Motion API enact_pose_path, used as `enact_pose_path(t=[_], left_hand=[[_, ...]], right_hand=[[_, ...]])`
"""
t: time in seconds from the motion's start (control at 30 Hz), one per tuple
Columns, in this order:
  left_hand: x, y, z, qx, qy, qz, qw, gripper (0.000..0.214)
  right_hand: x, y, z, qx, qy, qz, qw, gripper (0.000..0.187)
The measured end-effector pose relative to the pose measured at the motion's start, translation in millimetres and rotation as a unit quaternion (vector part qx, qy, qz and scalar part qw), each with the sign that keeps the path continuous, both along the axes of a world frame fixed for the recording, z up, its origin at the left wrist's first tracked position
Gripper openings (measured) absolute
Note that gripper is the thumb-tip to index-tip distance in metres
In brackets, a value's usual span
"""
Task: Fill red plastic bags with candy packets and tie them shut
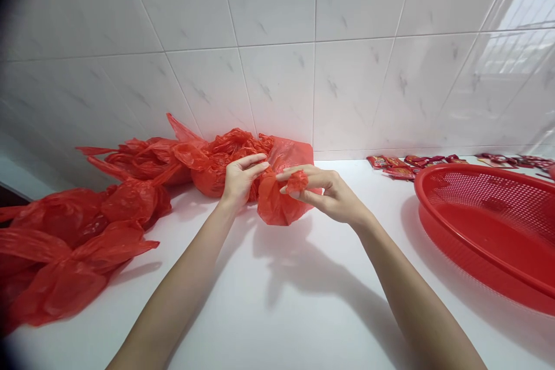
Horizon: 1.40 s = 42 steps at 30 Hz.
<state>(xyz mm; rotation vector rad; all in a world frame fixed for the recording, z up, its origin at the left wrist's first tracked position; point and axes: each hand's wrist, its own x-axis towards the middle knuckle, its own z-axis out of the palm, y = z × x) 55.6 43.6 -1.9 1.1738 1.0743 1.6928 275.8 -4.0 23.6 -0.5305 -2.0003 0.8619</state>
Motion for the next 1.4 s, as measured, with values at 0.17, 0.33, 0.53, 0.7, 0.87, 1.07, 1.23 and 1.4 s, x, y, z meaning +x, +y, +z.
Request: enact_pose_path(t=[0.17, 0.33, 0.53, 0.7, 0.87, 1.07, 1.23, 1.4], left_hand=[[-0.1, 0.8, 1.9, 0.039, 0.01, 0.014, 0.999, 0.029], [2.4, -10.8, 13.9, 0.114, 0.016, -0.016, 0.993, 0.026], [12.2, -36.7, 29.0, 0.195, 0.087, -0.079, 0.974, 0.024], [22.6, -50.5, 29.5, 0.21, 0.147, -0.079, 0.963, 0.034], [25.4, -51.2, 29.6, 0.212, 0.123, -0.068, 0.967, 0.028], [23.3, -49.8, 32.5, 0.191, 0.095, -0.091, 0.973, 0.028], [18.3, -44.1, 31.3, 0.192, 0.073, -0.067, 0.976, 0.028], [13.4, -39.6, 30.8, 0.214, 0.052, -0.023, 0.975, 0.028]], right_hand=[[-2.0, 2.0, -3.1, -0.083, 0.016, -0.006, 0.996, 0.03], [-6.0, 5.9, -7.0, -0.123, 0.018, -0.021, 0.992, 0.033], [-13.5, 3.2, -7.2, -0.14, 0.003, -0.012, 0.99, 0.037], [-18.3, 0.5, -10.0, -0.143, -0.01, -0.004, 0.99, 0.039], [-20.5, 0.2, -10.5, -0.143, 0.013, -0.025, 0.989, 0.033], [-20.2, 4.0, -14.8, -0.157, -0.02, 0.024, 0.987, 0.035], [-23.1, 4.1, -22.5, -0.195, -0.06, 0.057, 0.977, 0.031], [-28.0, 2.7, -23.7, -0.211, -0.049, 0.068, 0.974, 0.025]])
